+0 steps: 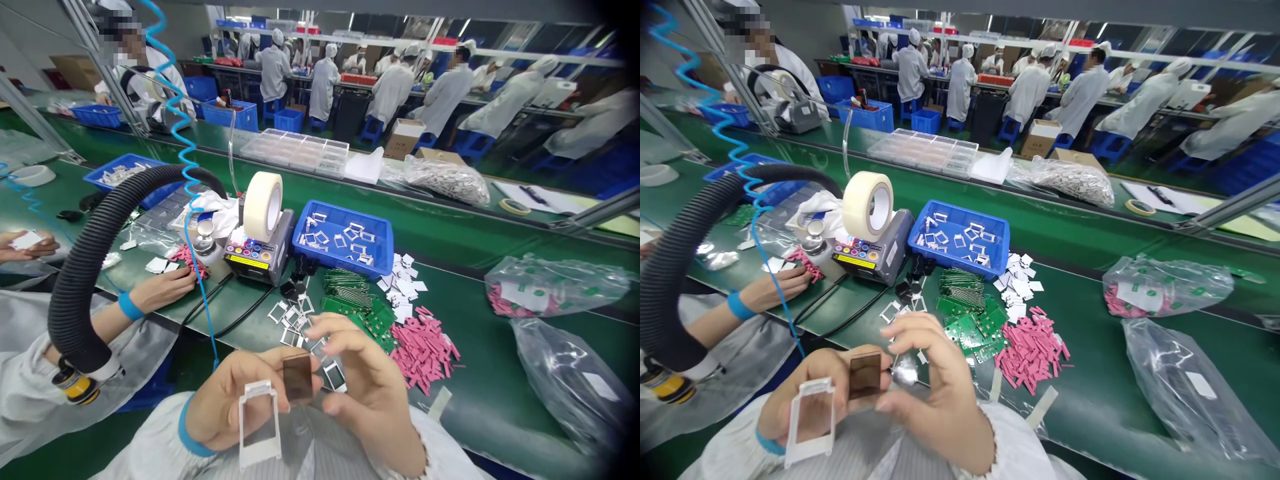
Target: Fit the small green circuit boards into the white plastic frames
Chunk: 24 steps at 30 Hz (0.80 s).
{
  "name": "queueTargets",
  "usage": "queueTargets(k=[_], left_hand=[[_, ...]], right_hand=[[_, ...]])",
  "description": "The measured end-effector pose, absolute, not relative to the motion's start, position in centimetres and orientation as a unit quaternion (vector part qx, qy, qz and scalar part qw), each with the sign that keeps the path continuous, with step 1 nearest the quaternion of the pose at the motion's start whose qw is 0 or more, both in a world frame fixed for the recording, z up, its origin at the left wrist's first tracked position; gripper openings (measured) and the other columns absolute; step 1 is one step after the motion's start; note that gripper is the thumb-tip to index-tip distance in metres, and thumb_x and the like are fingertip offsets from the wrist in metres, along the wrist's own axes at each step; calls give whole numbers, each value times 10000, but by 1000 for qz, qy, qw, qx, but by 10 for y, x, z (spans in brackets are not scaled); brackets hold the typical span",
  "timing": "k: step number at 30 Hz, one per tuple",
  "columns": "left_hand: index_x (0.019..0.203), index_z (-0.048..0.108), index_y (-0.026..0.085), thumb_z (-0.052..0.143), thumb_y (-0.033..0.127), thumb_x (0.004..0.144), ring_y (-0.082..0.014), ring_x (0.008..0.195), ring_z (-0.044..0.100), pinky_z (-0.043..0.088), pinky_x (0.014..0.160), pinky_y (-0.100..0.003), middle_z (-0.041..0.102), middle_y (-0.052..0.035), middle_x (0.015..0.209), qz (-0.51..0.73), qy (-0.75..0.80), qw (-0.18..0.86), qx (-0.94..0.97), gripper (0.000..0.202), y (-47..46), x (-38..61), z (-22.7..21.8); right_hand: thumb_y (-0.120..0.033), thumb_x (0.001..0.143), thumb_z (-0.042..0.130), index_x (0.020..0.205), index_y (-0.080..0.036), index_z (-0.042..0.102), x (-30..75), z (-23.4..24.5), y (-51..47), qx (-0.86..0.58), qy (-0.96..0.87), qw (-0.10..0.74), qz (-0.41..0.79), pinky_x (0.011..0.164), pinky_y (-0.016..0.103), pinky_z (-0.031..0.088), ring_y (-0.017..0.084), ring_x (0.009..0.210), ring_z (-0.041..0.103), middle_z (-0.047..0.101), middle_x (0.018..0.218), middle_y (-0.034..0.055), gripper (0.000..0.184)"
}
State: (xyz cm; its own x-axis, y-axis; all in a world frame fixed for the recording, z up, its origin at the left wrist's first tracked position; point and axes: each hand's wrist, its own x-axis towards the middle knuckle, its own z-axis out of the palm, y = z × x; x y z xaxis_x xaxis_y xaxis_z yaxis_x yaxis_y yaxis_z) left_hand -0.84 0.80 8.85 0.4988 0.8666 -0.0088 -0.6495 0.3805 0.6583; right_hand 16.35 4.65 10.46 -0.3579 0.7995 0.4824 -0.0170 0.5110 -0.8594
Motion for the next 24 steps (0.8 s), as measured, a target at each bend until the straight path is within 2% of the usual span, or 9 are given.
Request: queueTargets(k=[3, 7, 13, 24], left_hand=[[807, 752, 228, 719, 467, 596, -325, 1087, 519, 348, 955, -456, 552, -120, 1206, 469, 215, 765, 386, 320, 7, -14, 90], [865, 745, 249, 697, 482, 613, -314, 1078, 521, 332, 968, -449, 564, -119, 1182, 462, 245, 713, 466, 347, 3, -20, 92], [972, 709, 271, 672, 420, 673, -335, 1166, 469, 285, 1013, -478, 521, -114, 1244, 454, 252, 681, 516, 335, 1, -22, 93], [985, 703, 263, 663, 404, 690, -348, 1189, 443, 286, 1016, -493, 519, -118, 1242, 450, 252, 676, 526, 330, 5, -23, 90]], right_hand=[[-253, 834, 557, 830, -227, 543, 162, 116, 41, -337, -749, 489, 293, 708, 355, 450, 162, 739, 520, 540, 722, 3, 29], [-119, 819, 523, 756, -216, 555, 158, 126, 37, -359, -807, 436, 173, 753, 381, 391, 150, 680, 483, 522, 676, -7, 120], [-95, 802, 517, 738, -215, 548, 156, 123, 38, -374, -810, 428, 143, 791, 390, 361, 149, 668, 495, 518, 657, -20, 140], [-110, 825, 498, 744, -219, 525, 156, 114, 39, -391, -803, 409, 186, 787, 377, 338, 149, 697, 481, 525, 683, -17, 138]])
